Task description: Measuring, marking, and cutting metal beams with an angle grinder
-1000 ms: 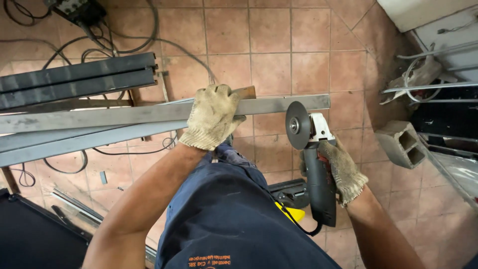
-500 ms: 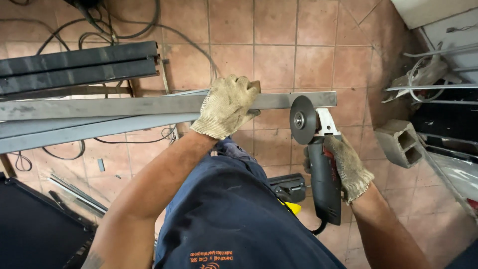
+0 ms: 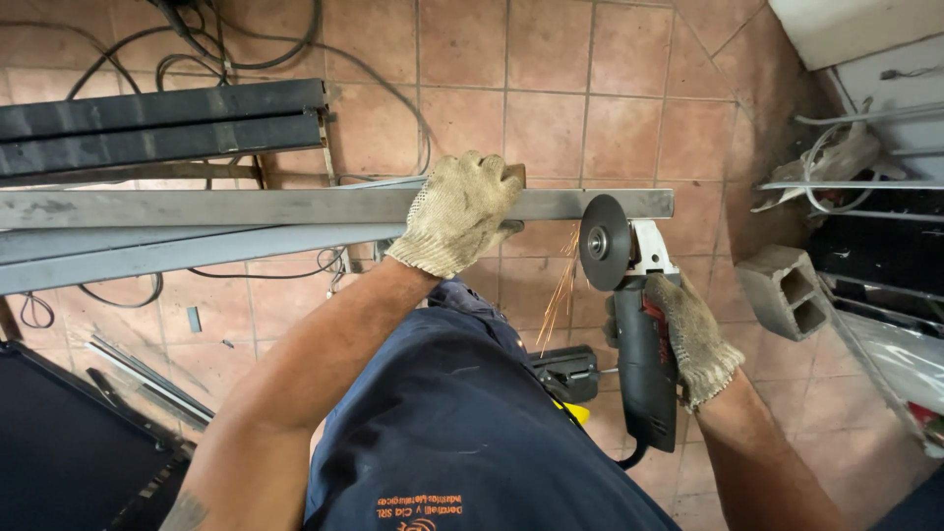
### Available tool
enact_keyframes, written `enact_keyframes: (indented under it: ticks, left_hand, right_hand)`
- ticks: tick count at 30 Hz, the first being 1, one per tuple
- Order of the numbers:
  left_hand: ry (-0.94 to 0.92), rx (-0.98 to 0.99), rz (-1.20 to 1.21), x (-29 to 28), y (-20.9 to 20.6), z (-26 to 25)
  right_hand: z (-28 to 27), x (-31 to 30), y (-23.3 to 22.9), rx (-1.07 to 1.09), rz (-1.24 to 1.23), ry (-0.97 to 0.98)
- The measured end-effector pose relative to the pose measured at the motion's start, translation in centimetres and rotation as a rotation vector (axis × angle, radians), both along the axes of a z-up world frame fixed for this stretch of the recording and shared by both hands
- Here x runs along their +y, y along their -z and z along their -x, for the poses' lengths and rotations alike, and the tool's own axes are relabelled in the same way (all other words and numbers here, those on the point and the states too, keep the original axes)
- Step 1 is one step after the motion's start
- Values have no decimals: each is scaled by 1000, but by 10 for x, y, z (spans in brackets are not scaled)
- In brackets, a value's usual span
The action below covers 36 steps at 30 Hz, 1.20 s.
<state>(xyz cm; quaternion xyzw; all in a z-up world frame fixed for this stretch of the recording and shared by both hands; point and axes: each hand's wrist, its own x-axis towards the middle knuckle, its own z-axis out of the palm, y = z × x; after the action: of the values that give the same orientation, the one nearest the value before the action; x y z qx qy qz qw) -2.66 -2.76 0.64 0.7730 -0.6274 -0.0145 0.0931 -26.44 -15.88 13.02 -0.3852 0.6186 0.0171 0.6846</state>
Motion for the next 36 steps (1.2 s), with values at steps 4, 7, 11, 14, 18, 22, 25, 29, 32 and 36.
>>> enact_keyframes:
  ticks: [4,7,11,14,18,22,25,29,32,36]
  left_hand:
    - [9,-1,4,-1,-3,0]
    - [13,-2,7,0,-5,-1]
    - [24,-6,19,-3,-9,-2]
    - [23,-21,32,-8,-16,0]
    - [59,-25,47,-17,-23,7]
    - [73,-18,48,-22,-23,5]
    - [77,-24,51,-28,-26,6]
    - [83,-22,47,-34,-26,4]
    - [107,-23,47,-31,-27,5]
    - [113,-20,41,-35,-26,4]
  right_hand:
    - [27,-12,32,-78,27,-5]
    - [41,-16,47,-353,-20,-60]
    - [29,-13,28,-190,-6,6]
    - [35,-20,22,-42,3,126]
    - [37,-23,13,-199,75,-27]
    - [52,-33,47,31,100,49]
    - [57,-22,43,-445,-62,-1]
    - [60,-25,46,-431,-131,39]
    - [59,-24,44,-351,-81,34]
    - [54,-23,43,-308,-70,11]
